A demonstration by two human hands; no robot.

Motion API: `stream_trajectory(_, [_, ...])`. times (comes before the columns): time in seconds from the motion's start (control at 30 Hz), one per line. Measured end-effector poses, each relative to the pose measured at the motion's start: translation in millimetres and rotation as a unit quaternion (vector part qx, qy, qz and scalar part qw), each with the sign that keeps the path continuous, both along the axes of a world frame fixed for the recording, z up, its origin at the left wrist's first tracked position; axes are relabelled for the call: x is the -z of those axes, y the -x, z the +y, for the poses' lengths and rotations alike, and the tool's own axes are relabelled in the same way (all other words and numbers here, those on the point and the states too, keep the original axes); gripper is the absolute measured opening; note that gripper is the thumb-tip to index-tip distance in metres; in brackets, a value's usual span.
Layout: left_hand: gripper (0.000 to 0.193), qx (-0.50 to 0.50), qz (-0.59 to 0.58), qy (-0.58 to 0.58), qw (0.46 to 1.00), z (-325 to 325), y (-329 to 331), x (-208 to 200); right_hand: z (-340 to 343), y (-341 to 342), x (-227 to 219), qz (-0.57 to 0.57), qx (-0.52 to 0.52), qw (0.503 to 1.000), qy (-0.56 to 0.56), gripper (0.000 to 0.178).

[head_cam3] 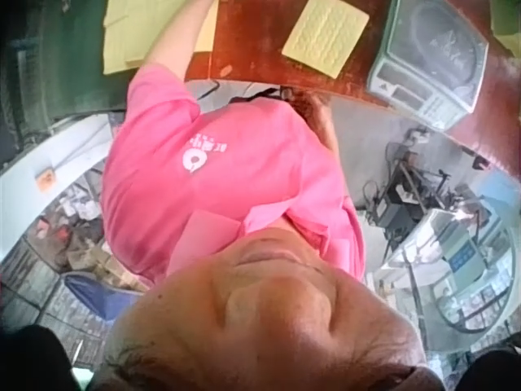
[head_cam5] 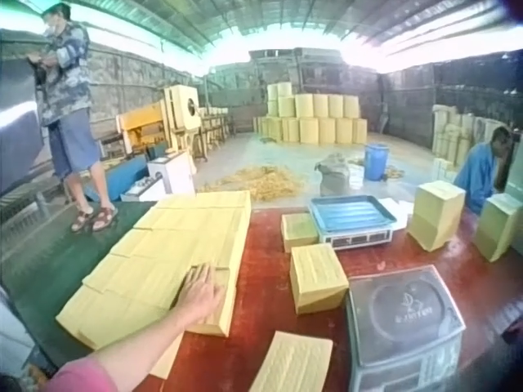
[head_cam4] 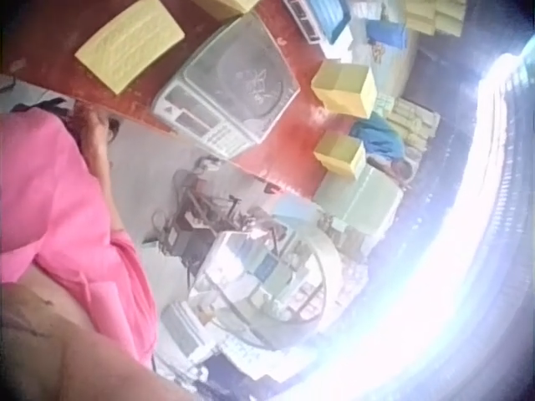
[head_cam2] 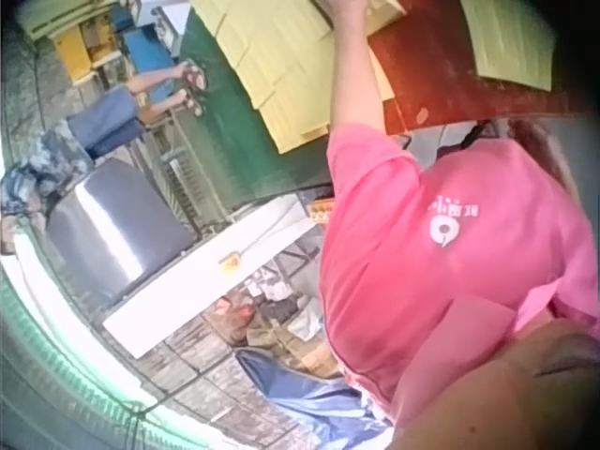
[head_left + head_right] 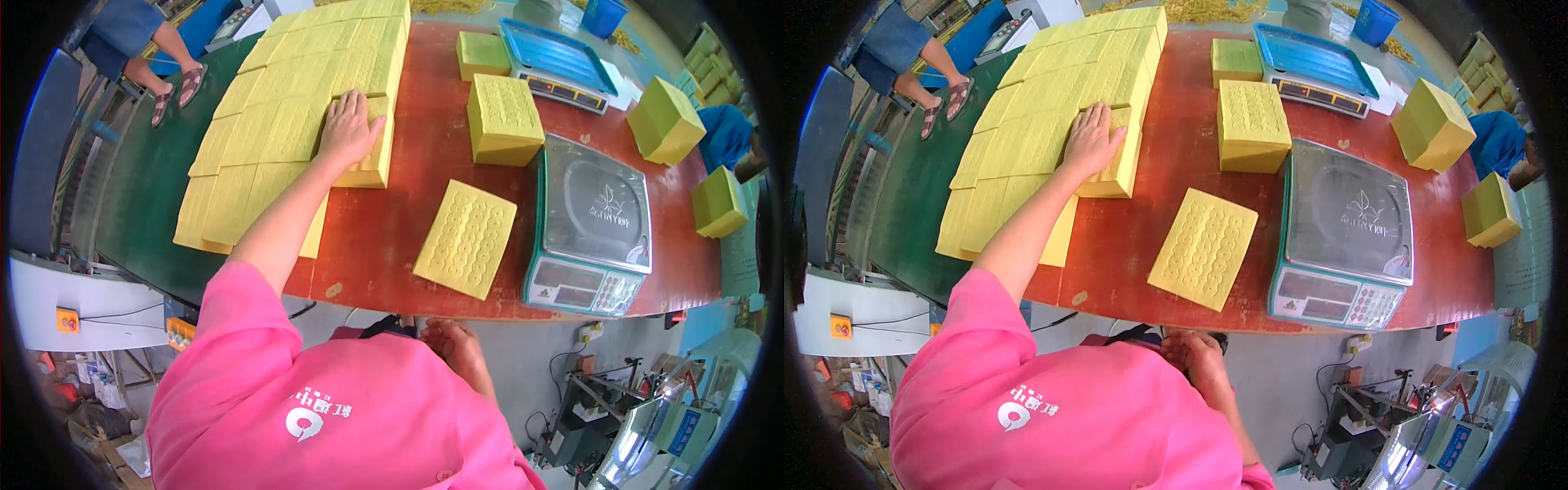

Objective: Weigh and sort yellow paper blocks on a table and conveyor.

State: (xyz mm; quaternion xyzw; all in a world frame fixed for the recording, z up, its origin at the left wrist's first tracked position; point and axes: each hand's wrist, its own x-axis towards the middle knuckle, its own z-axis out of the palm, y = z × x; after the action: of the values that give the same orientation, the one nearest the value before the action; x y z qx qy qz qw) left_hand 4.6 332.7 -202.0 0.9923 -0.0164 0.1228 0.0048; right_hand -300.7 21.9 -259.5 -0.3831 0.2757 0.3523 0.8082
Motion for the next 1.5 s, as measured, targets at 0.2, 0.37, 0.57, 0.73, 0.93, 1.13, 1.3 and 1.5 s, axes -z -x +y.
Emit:
stream_trajectory(0.2, [0.073, 0.001, 0.025, 0.011, 1.0, -17.1, 39.6, 1.0, 7.7, -8.3, -32.6, -0.262, -0.195, 0.941, 0.084, 0.037])
stream_trajectory(0.37, [0.075, 0.024, 0.011, 0.018, 0.999, -33.7, 96.0, 0.7, -3.1, -44.8, -12.6, -0.231, -0.062, 0.971, 0.025, 0.041])
stream_trajectory(0.57, [0.07, 0.028, -0.003, 0.025, 0.999, -60.3, 192.9, -7.7, -9.9, -45.1, -8.0, -0.267, -0.086, 0.96, 0.012, 0.039])
stream_trajectory(0.73, [0.068, -0.037, 0.06, 0.024, 0.997, -100.4, 267.0, -28.3, -24.7, -3.8, 13.5, -0.194, -0.274, 0.941, -0.049, 0.039])
stream_trajectory(0.93, [0.071, -0.069, 0.049, 0.038, 0.996, -132.1, 328.0, -27.9, 4.7, 15.7, 53.0, -0.048, -0.155, 0.969, -0.184, 0.051])
stream_trajectory(1.13, [0.068, -0.082, -0.04, 0.196, 0.976, -119.9, 377.8, -11.7, -9.9, 19.0, 0.9, -0.138, -0.289, 0.94, -0.12, 0.054])
stream_trajectory(1.3, [0.066, -0.049, -0.035, 0.65, 0.758, -121.6, 405.6, -12.5, -59.9, 12.2, -70.6, -0.397, -0.313, 0.863, -0.009, 0.059])
stream_trajectory(1.5, [0.058, 0.09, 0.035, 0.822, 0.561, -200.6, 312.1, -63.1, -120.9, -7.1, -138.0, -0.62, -0.088, 0.779, 0.034, 0.067])
